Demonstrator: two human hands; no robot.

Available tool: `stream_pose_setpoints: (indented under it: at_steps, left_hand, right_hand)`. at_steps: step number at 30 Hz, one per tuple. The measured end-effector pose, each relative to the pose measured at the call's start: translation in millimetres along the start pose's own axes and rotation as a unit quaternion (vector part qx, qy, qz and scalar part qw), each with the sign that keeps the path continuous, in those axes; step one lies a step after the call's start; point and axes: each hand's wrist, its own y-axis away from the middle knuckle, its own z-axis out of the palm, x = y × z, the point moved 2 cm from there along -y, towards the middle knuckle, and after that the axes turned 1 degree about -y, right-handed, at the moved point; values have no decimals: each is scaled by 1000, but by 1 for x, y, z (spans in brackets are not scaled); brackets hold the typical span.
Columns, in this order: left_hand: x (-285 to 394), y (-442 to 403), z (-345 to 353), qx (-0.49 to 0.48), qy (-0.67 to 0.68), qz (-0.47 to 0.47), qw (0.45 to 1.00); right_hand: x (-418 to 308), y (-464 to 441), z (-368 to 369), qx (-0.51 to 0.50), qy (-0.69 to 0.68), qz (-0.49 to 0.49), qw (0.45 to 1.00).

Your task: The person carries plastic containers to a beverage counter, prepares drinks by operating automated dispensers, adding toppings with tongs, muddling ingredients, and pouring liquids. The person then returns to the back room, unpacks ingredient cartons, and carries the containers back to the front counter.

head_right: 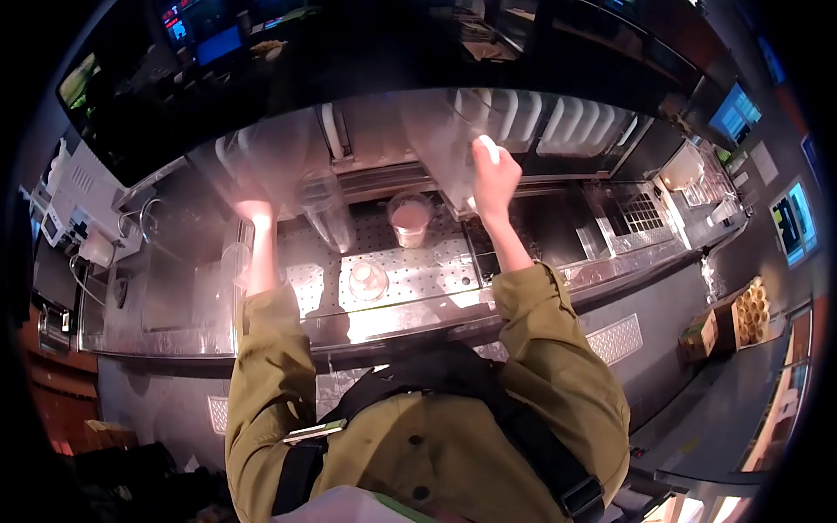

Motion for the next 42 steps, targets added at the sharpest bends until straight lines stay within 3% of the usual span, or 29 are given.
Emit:
stream_pose_setpoints:
  at_steps: [3, 5, 7, 9, 10, 13, 17, 19, 21, 23, 25, 26, 30, 31, 32, 35, 36, 37, 39, 41, 42]
  left_hand:
    - [-26, -16, 31, -22, 11, 67, 997]
    - [-37, -19, 43, -36, -5, 81, 996]
    - [-46, -24, 57, -27, -46, 82, 995]
    - [-55, -26, 67, 8, -114, 65, 991]
    - [-40, -28, 56, -49, -91, 81, 991]
    - [-26, -27, 47, -94, -43, 41, 994]
    - [-18, -33, 39, -222, 18, -70, 972]
    - [-33, -30, 45, -254, 41, -3, 966]
    - [-23, -33, 37, -226, -18, 6, 974]
    - [-21, -29, 42, -140, -134, 117, 974]
    - [-14, -23, 49, -61, -92, 186, 976]
    - [-13, -22, 50, -127, -59, 95, 986]
    - [-7, -22, 46, -97, -70, 204, 972]
    - [10, -21, 39, -110, -101, 122, 981]
    - [11, -21, 37, -102, -90, 112, 984]
    - [14, -17, 29, -53, -121, 108, 985]
    - [-4, -18, 29, -58, -99, 34, 993]
    - [3, -16, 20, -38, -135, 38, 989]
    - [19, -5, 12, -32, -39, 106, 993]
    - [8, -7, 17, -36, -92, 128, 987]
    - [4, -11, 24, -33, -112, 135, 984]
  right_hand:
    - [12, -13, 27, 32, 117, -66, 990]
    - [-1, -15, 47, 42, 37, -25, 998]
    - [31, -33, 68, 66, 76, -78, 992]
    - [37, -44, 83, 69, 193, -99, 974]
    - [36, -46, 90, 55, 187, -83, 977]
    - [55, -58, 109, 26, 223, -106, 969]
    - [66, -69, 129, 48, 186, -139, 972]
    - [101, -83, 138, 29, 196, -104, 975]
    - [134, -89, 151, 28, 184, -93, 978]
    - [146, -86, 157, 58, 180, -69, 979]
    - [175, -87, 161, 123, 172, -98, 972]
    - [182, -84, 162, 133, 180, -123, 967]
    - [164, -80, 165, 105, 217, -230, 943]
    - [161, -80, 163, 96, 223, -245, 939]
    - [157, -81, 162, 86, 227, -248, 938]
    - [151, -82, 156, 24, 231, -193, 953]
    - [151, -81, 154, 1, 232, -167, 958]
    - [155, -83, 155, 3, 229, -162, 960]
    - [166, -83, 156, 4, 228, -150, 962]
    - [138, -76, 154, -33, 314, -45, 948]
    - [137, -75, 151, -49, 313, -54, 947]
